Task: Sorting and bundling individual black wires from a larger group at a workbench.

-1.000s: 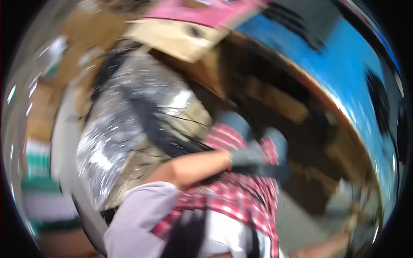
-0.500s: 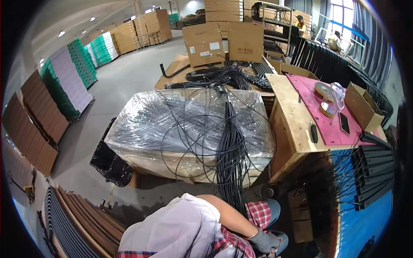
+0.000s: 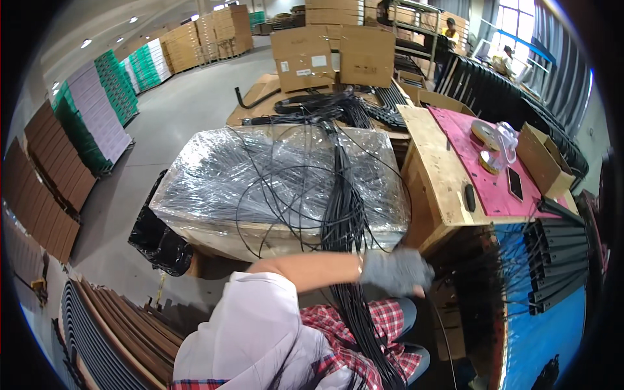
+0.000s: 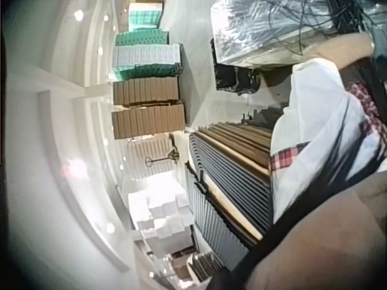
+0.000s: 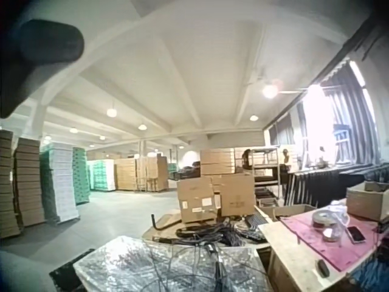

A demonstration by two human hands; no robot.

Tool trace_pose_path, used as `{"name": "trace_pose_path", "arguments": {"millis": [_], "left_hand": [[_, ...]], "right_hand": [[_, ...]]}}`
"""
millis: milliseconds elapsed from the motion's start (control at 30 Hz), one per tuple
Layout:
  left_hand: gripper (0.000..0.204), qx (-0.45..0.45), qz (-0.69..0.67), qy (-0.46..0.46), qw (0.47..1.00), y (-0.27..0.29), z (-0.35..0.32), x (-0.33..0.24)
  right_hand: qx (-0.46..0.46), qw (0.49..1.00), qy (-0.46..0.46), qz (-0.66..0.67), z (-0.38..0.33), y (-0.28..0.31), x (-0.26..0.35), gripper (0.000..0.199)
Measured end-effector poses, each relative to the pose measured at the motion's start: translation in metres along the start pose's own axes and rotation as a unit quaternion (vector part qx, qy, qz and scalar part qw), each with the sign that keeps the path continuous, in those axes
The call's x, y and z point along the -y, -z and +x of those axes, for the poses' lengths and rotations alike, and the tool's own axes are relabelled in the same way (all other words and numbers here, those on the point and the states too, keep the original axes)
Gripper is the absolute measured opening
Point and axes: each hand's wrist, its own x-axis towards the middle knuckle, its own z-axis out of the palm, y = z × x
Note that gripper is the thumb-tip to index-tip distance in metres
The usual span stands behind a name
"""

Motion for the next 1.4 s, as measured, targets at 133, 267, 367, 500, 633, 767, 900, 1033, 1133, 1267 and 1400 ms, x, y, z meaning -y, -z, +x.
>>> {"name": "trace_pose_path", "arguments": {"millis": [133,267,367,500,633,767,900,1033,1133,1267,1400], "left_hand": [[0.043,-0.007,0.231,0.09,0.969,-0.006,0.011,-0.008],[0.057,-0.17,0.145,-0.044,0.974,-0.044,0.042,-0.058],[0.052,-0.103,0.064,-0.012,0.993,-0.061,0.051,-0.094],[0.041,0.373,-0.065,0.056,0.924,0.001,0.044,-0.104],[0.035,0.034,-0.112,-0.15,0.982,-0.022,0.05,-0.107],[0.03,-0.068,-0.014,-0.095,0.993,-0.085,0.066,-0.069],[0.027,0.062,-0.414,0.078,0.905,-0.086,0.056,-0.067],[0.021,0.02,-0.663,0.234,0.711,-0.077,0.076,-0.079],[0.021,0.043,-0.684,0.217,0.695,-0.09,0.095,-0.1],[0.02,0.095,-0.608,0.15,0.774,-0.106,0.1,-0.107],[0.02,0.094,-0.537,0.217,0.81,-0.112,0.1,-0.112]], "right_hand": [[-0.153,0.927,-0.001,-0.341,-0.02,-0.104,-0.057,0.039],[-0.021,0.852,-0.053,-0.52,-0.016,-0.211,-0.118,0.029],[0.057,0.883,0.046,-0.463,0.008,-0.233,-0.157,0.029],[-0.038,0.887,-0.055,-0.458,0.04,-0.229,-0.164,0.024],[-0.038,0.831,-0.035,-0.554,0.038,-0.201,-0.169,0.028],[-0.013,0.881,-0.17,-0.442,0.03,-0.234,-0.153,0.031],[0.002,0.864,-0.112,-0.49,0.034,-0.199,-0.125,0.035],[0.089,0.904,-0.023,-0.418,0.036,-0.188,-0.118,0.037],[0.059,0.95,-0.067,-0.3,0.027,-0.181,-0.123,0.036],[0.053,0.903,0.009,-0.427,0.025,-0.186,-0.124,0.036],[0.033,0.887,0.005,-0.46,0.018,-0.198,-0.124,0.034]]}}
